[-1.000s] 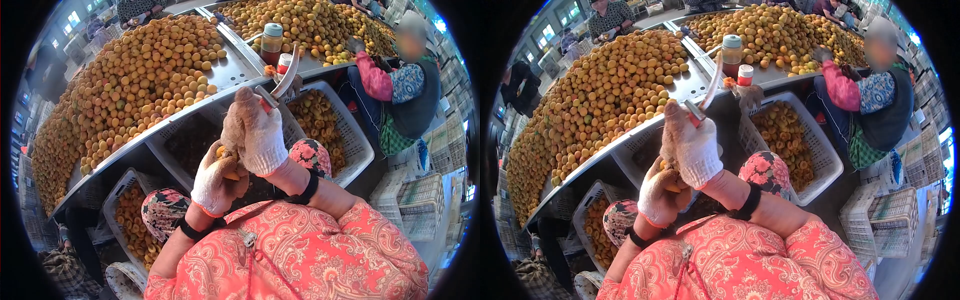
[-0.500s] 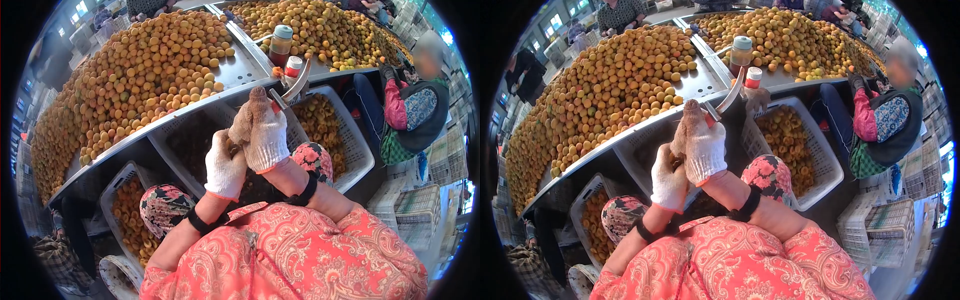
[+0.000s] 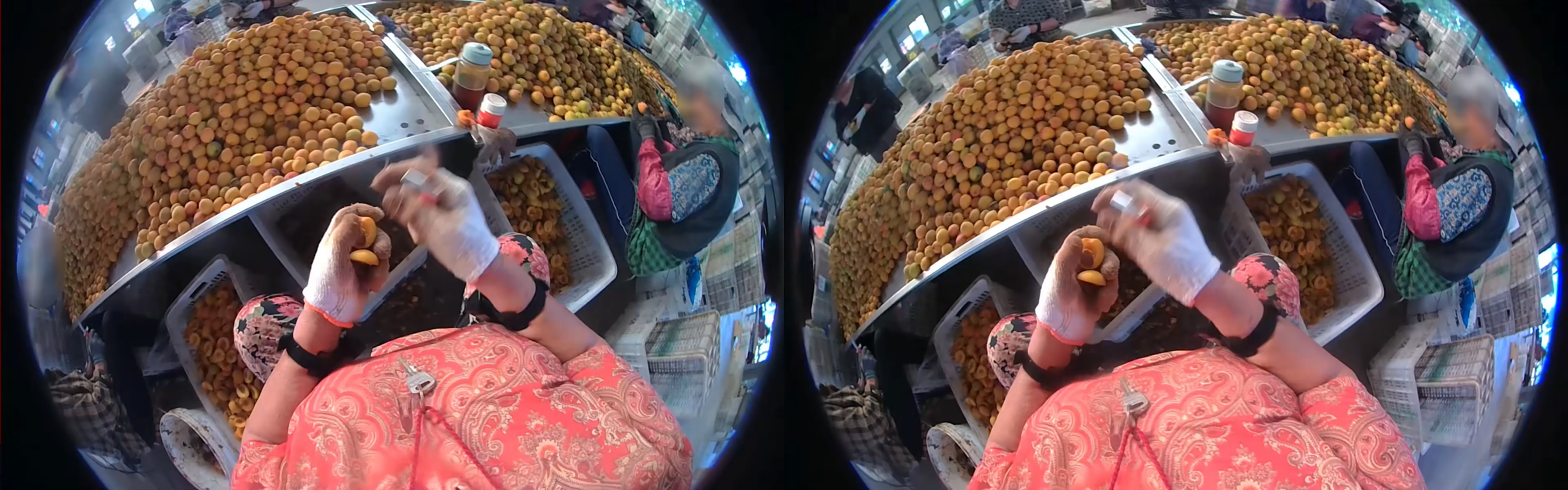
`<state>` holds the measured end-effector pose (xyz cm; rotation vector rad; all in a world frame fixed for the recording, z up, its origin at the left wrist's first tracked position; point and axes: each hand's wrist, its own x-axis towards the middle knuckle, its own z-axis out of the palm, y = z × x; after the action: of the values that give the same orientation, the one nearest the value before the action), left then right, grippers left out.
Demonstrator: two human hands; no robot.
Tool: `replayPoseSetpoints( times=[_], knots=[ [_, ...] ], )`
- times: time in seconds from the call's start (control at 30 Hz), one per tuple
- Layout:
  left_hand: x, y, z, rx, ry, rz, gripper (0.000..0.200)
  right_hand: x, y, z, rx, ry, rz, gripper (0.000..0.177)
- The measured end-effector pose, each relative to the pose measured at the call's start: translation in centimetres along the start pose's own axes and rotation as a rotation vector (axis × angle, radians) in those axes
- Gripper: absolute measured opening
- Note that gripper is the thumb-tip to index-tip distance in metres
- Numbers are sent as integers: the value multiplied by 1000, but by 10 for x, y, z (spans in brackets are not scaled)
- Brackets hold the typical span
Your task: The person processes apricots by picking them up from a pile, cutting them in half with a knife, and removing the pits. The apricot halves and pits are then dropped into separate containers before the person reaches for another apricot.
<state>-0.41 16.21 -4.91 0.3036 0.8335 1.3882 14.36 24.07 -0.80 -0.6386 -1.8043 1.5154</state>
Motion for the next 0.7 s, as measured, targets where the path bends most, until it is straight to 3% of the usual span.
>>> replayPoseSetpoints(
  times=[0.03, 0.07, 0.1, 0.17, 0.23, 0.27, 0.37, 0.5, 0.6, 0.7],
  knots=[
    [2, -3, -6, -13, 55, -55, 37, -3, 10, 5, -404, -60, -58, 31],
    [1, -4, -9, -97, 2, -69, 39, -3, 23, 12, -485, 4, -418, 40],
    [-9, -2, 20, -63, 252, -15, 38, -3, 26, 14, -561, 19, -491, 45],
    [-2, -9, -5, 29, 164, -42, 34, -7, 14, 18, -709, -31, -391, 46],
    [-10, -1, -3, 144, 34, 72, 30, -1, 13, 20, -775, -34, -549, 42],
    [-15, 4, -2, 47, 17, 17, 27, 0, 6, 22, -782, -58, -575, 39],
    [-17, 4, -5, -19, 141, -55, 23, 0, 10, 27, -795, -72, -566, 37],
    [-26, 11, -9, 49, 114, -18, 20, 0, 9, 41, -660, 16, -417, 36],
    [-39, 18, 2, 232, 242, 104, 29, 4, 10, 44, -661, 46, -367, 30],
    [-60, 34, -3, 340, 101, 182, 32, 15, 21, 41, -668, 154, -366, 27]
  ],
)
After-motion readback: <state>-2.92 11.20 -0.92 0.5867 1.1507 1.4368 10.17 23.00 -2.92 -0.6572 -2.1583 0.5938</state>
